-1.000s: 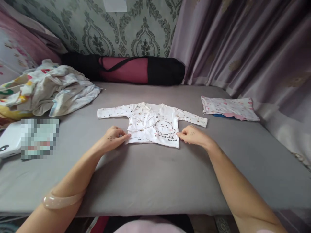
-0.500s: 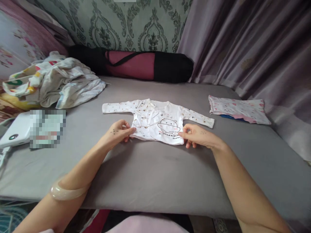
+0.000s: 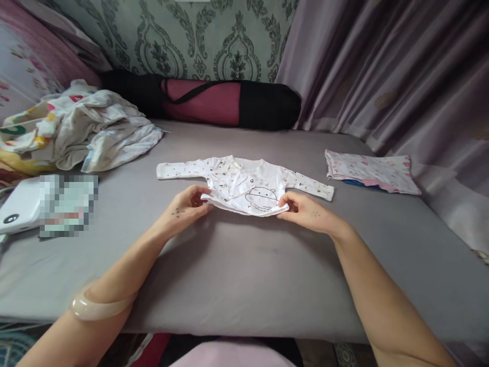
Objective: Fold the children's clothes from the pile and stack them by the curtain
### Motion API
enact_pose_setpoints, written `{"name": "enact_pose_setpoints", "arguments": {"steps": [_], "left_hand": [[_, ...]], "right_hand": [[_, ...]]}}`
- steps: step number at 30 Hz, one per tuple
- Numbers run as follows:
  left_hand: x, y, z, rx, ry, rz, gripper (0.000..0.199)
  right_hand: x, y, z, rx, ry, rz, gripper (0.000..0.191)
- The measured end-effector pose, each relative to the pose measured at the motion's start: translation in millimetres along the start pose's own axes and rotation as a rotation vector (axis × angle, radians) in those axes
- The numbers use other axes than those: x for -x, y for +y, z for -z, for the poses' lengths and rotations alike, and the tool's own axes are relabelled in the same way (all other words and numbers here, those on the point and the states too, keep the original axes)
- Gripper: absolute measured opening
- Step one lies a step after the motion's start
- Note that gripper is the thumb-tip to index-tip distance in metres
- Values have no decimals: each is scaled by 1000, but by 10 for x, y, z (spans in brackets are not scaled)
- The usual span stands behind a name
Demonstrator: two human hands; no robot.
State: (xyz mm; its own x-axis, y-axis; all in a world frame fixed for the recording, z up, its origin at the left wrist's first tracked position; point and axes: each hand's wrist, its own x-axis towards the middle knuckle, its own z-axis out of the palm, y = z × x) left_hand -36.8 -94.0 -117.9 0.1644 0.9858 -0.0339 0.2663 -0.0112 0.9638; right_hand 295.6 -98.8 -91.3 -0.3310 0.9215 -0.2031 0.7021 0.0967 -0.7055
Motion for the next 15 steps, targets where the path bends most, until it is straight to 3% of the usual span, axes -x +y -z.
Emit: {"name": "enact_pose_setpoints", "arguments": {"steps": [8,15], "left_hand": [[-83,-16,37,-301,187,-12,40],[-100,60,-12,-147,151,67,45]], "right_hand": [[-123,86,-69,15,284,92,24],[-161,123,-93,-90,406,33,37]]}}
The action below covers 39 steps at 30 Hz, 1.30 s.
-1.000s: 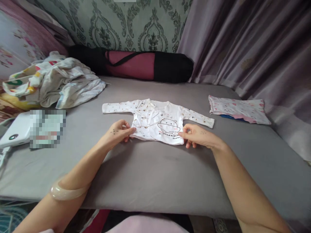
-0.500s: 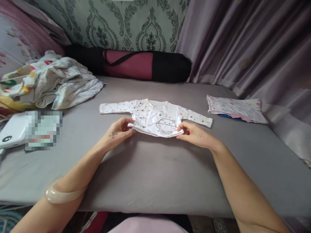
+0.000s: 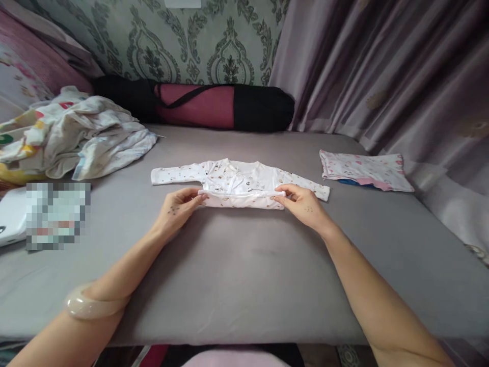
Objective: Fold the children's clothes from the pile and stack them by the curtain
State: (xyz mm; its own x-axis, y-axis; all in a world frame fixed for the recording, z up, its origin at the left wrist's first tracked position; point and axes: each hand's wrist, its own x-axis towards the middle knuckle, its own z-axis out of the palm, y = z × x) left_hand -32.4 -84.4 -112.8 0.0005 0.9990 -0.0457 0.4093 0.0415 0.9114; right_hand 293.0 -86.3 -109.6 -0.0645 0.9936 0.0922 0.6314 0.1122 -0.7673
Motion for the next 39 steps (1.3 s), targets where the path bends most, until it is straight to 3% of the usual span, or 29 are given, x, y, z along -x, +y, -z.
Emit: {"name": "enact_pose_setpoints", "arguments": {"steps": [5,11,16,19,21,24,26,28,30,33,36,39], "left_hand": [[11,54,-7,110,3,43,40],[-54,-9,67,254,-71,26,40],[-60,14,192,154,-77,-66,44],[-17,85,303,47,-146,-97,45],[14,123,384,-41,-230,-100,44],[42,133,476,-178,-346,-81,40],[45,112,493,-253,-385,-67,40],[37,81,467,-301,-367,-81,42],[21,44,410,-330,-315,-145,42],[-15,-32,312,-372,-298,-330,40],[-56,-135,258,-433,-349,-483,36],[-80,-218,256,-515,-377,-528,32]], "right_hand": [[-17,42,13,-49,-3,-22,38],[-46,36,119,-363,-138,-104,51],[-40,37,206,-388,-171,-49,44],[5,-4,273,-329,-220,-41,42],[54,-68,341,-256,-311,-45,40],[125,-185,440,-89,-585,-26,33],[146,-235,457,-11,-700,-13,31],[140,-247,400,25,-646,-8,33],[123,-231,265,20,-481,38,34],[134,-213,-36,2,-302,225,37],[230,-262,-319,124,-390,399,48],[363,-366,-461,274,-529,442,55]]}}
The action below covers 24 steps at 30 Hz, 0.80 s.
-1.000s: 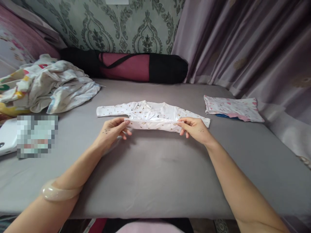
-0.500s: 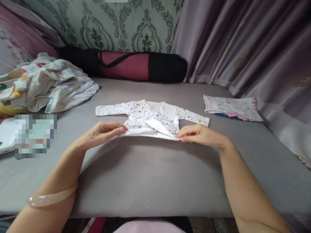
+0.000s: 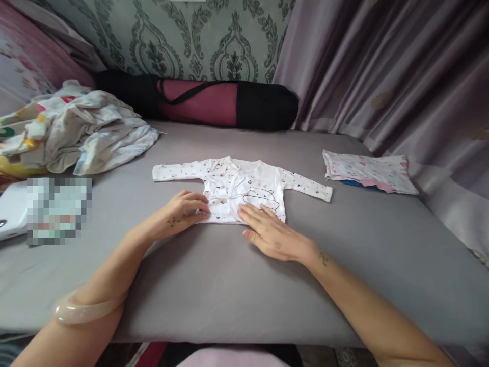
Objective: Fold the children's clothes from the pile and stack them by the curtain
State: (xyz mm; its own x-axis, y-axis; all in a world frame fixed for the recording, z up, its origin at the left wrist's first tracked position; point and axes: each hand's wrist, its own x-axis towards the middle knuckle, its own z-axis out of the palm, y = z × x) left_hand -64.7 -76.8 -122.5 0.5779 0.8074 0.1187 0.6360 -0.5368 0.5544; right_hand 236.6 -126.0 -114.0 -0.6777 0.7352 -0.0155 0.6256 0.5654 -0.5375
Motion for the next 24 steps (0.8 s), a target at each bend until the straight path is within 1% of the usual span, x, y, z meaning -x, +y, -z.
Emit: {"name": "enact_pose_setpoints", "arguments": {"steps": [2,4,6,7,8,10,11,12,13,15,17,19,21,24], "left_hand": [[9,-3,-8,-63,-12,0,31],[9,50,-15,-113,-6,7,31],[-4,147,-36,-132,19,2,31],[-12,199,-54,-127,29,-15,31],[-19,247,-76,-115,27,-45,32],[-29,308,-127,-92,-20,-119,37],[-29,317,-153,-87,-63,-152,41],[-28,314,-177,-89,-106,-177,43],[-24,301,-196,-97,-145,-193,45],[-16,266,-221,-114,-191,-212,44],[-7,239,-230,-123,-187,-225,43],[1,230,-233,-137,-150,-240,41],[10,234,-237,-159,-100,-257,38],[24,249,-238,-177,-57,-285,35]], "right_hand": [[19,-90,-6,22,-58,17,56],[30,-136,30,-15,-88,68,52],[18,-133,69,-83,-70,122,49],[2,-114,78,-98,-23,128,49],[-17,-86,78,-86,45,108,49],[-54,-8,50,9,172,1,50],[-67,36,27,70,194,-67,53],[-74,78,3,121,177,-128,56],[-75,116,-17,156,132,-175,59],[-68,173,-28,186,29,-225,63],[-76,203,18,198,-22,-233,63],[-137,222,116,210,-13,-221,58],[-266,243,228,229,48,-217,51],[-534,302,303,261,151,-253,54]]}}
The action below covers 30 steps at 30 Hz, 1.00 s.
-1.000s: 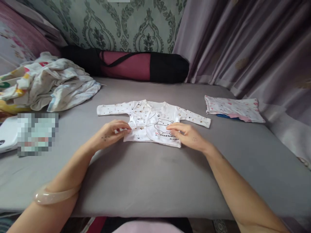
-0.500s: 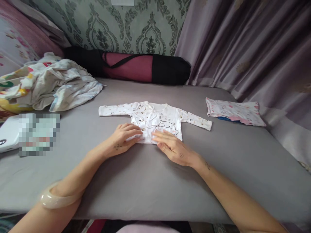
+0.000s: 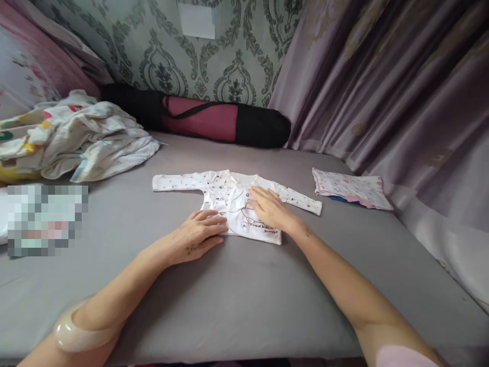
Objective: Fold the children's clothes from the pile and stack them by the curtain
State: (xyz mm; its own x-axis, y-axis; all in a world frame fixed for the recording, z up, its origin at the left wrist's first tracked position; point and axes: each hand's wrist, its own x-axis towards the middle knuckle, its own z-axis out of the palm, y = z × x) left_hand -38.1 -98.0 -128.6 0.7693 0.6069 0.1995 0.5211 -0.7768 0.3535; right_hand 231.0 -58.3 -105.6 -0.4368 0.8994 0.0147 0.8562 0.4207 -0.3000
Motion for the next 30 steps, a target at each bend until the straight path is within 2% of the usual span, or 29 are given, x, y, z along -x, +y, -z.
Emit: {"name": "enact_pose_setpoints", "arguments": {"steps": [3,7,11,14,18,20,22,26,30], "left_hand": [[5,34,25,42,-3,-21,35],[4,128,85,122,-24,-29,32],[-2,246,134,129,-47,4,28],[-1,271,149,57,32,167,28],[32,166,120,-171,197,535,31],[52,105,98,-208,168,670,28],[59,74,89,-162,96,752,27],[40,96,132,-40,-1,824,24],[24,118,210,18,-69,859,21]], "right_hand": [[-209,4,-145,10,-47,-48,64],[-286,42,-332,64,-103,-71,67],[-337,-10,-236,87,-166,-79,65],[-446,-211,-145,107,-94,2,57],[-645,-537,-228,99,-95,195,56],[-740,-643,-334,99,-115,216,57],[-812,-698,-443,81,-123,162,60],[-861,-717,-580,29,-137,73,66],[-847,-715,-580,38,-155,63,73]]}}
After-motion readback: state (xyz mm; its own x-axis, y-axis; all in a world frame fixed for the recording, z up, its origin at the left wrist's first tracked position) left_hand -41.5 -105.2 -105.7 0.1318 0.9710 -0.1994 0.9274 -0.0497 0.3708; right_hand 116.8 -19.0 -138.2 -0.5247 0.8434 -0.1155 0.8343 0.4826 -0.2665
